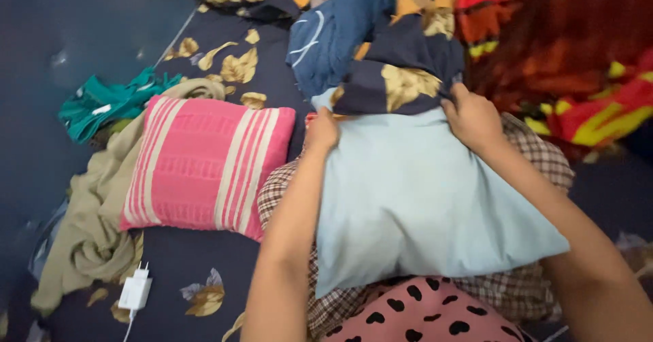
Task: Dusting a pillow with a hand broom and placing it inside a pillowcase while sitting on a bed.
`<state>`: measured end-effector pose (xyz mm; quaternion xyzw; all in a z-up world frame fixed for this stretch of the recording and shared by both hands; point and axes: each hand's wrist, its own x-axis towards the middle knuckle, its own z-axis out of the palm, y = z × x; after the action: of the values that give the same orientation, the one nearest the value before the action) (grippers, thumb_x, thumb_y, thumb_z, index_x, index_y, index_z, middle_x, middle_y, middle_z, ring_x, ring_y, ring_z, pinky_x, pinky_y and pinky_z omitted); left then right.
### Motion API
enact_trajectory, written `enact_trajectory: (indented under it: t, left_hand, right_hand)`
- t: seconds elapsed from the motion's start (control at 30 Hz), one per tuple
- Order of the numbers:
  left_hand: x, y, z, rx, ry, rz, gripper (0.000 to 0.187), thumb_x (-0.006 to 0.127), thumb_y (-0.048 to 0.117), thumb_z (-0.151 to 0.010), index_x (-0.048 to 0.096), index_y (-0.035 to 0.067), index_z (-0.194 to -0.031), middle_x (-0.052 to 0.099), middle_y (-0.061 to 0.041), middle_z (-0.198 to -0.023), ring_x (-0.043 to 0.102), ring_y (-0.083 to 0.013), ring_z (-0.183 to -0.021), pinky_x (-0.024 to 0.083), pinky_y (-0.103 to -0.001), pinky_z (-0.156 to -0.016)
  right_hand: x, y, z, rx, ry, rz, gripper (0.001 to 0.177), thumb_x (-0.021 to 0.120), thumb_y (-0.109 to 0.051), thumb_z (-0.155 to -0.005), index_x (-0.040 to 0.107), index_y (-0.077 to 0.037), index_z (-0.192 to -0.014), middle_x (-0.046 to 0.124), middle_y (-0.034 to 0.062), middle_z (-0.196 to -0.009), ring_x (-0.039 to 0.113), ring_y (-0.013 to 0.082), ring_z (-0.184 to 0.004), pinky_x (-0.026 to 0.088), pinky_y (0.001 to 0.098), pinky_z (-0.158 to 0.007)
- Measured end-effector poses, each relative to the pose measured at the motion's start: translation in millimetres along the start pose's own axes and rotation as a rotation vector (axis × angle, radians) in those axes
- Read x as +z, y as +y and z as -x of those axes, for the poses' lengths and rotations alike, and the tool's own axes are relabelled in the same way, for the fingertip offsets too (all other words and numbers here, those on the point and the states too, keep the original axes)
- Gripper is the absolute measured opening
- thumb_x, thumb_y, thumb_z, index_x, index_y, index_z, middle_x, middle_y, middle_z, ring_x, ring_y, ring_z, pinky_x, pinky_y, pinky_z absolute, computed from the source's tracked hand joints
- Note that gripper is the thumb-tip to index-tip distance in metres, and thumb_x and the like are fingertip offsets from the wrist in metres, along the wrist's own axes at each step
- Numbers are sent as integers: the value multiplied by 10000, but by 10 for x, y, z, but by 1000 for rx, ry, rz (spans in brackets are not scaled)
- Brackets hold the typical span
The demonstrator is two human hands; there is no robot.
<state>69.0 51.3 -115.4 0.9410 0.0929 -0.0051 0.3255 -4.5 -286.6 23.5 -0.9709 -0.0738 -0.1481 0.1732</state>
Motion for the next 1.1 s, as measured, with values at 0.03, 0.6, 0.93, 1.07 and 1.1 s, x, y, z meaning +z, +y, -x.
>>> enact_trajectory:
  t: [0.03, 0.6, 0.93, 1.07, 1.1]
  left_hand:
    - [-47, -42, -81, 19, -11, -2, 489, 546, 477, -1002, 586, 59, -1255, 664, -239, -1174, 640, -433, -1130, 474, -541, -899]
    - [-276, 3661, -341, 1015, -9, 870, 162, 600, 201, -1108, 574, 52, -1052, 567, -58, -929, 565, -191, -893, 496, -351, -856]
    - [637, 4989, -421, 1080, -603, -87, 489, 739, 339, -849, 611, 45, -1218, 692, -228, -1176, 666, -353, -1119, 501, -430, -955]
    - [998, 5219, -21, 1073, -443, 210, 357, 680, 368, -968, 684, 76, -1173, 751, -162, -1146, 721, -328, -1117, 545, -433, -1016]
    - [1138, 5196, 59, 1037, -447, 54, 341, 673, 405, -983, 739, 107, -1133, 772, -127, -1138, 719, -320, -1144, 539, -457, -1076]
  right_hand:
    - [-56, -46, 53, 19, 9, 6, 279, 624, -277, -1022, 572, -5, -1058, 686, 286, -885, 652, 501, -837, 500, 595, -735]
    - [-2132, 727, 1075, 415, 615, -133, 237, 676, -192, -1084, 589, 25, -1123, 640, 176, -927, 607, 277, -792, 487, 366, -753]
    - [-1574, 1965, 1271, 590, 12, -100, 532, 650, -521, -944, 640, -33, -1157, 620, 260, -1107, 618, 425, -1024, 512, 519, -866]
    - [-1030, 1795, 987, 855, 34, -40, 559, 552, -425, -1010, 475, -43, -1411, 527, 326, -1279, 627, 492, -1015, 526, 562, -847]
    - [-820, 1764, 916, 898, 97, 2, 554, 542, -372, -1013, 451, -16, -1428, 516, 339, -1294, 654, 487, -972, 547, 554, -827]
